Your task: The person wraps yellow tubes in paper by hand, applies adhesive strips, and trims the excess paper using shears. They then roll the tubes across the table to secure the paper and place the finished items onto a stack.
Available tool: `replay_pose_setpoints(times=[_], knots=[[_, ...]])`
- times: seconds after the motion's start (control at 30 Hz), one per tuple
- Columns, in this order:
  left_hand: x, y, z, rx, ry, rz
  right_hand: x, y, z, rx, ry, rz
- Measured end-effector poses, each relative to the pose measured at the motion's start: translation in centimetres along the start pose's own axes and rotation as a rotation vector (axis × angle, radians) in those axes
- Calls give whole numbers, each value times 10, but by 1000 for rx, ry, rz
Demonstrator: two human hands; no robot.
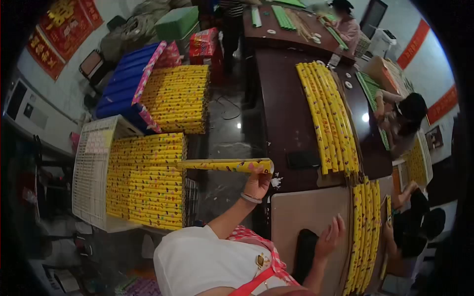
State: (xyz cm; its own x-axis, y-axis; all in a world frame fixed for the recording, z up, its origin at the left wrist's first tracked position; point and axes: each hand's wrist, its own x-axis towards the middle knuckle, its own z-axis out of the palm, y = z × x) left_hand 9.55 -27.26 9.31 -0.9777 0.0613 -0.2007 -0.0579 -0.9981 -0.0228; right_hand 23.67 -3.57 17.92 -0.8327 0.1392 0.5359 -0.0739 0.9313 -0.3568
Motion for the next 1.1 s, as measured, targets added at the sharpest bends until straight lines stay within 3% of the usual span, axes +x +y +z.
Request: replay_pose_setpoints(times=[0.07,0.1,0.17,0.2,0.3,0.43,0.63,0.73,0.77,0.83,0.93,1.03,1.1], knots=[[-25,-30,16,62,153,-126,8,-33,-12,157,31,-196],[-45,-53,31,85,137,-125,14,-54,-27,174,24,-315],[-68,-96,7,116,-78,-410,24,-87,-50,136,-72,-486],[-82,-109,-5,122,-64,-415,23,-90,-54,141,-78,-473],[-128,-137,-23,346,-127,-535,9,-88,-59,87,-187,-370],[-176,-179,-41,616,-236,-712,-18,-44,-83,-21,-239,-85],[-236,-229,-64,1007,-425,-1010,-68,9,-130,-555,-67,173],[-260,-260,-67,1184,-569,-1168,-92,21,-150,-643,12,171],[-270,-272,-68,1233,-625,-1227,-98,31,-155,-662,6,193],[-301,-297,-71,1316,-752,-1374,-120,60,-161,-381,5,306],[-333,-331,-74,1445,-952,-1550,-155,96,-173,-376,-13,426],[-337,-342,-72,1593,-1095,-1636,-204,130,-194,-434,-94,486],[-302,-319,-58,1502,-1516,-1090,-256,174,-193,-421,-141,588]])
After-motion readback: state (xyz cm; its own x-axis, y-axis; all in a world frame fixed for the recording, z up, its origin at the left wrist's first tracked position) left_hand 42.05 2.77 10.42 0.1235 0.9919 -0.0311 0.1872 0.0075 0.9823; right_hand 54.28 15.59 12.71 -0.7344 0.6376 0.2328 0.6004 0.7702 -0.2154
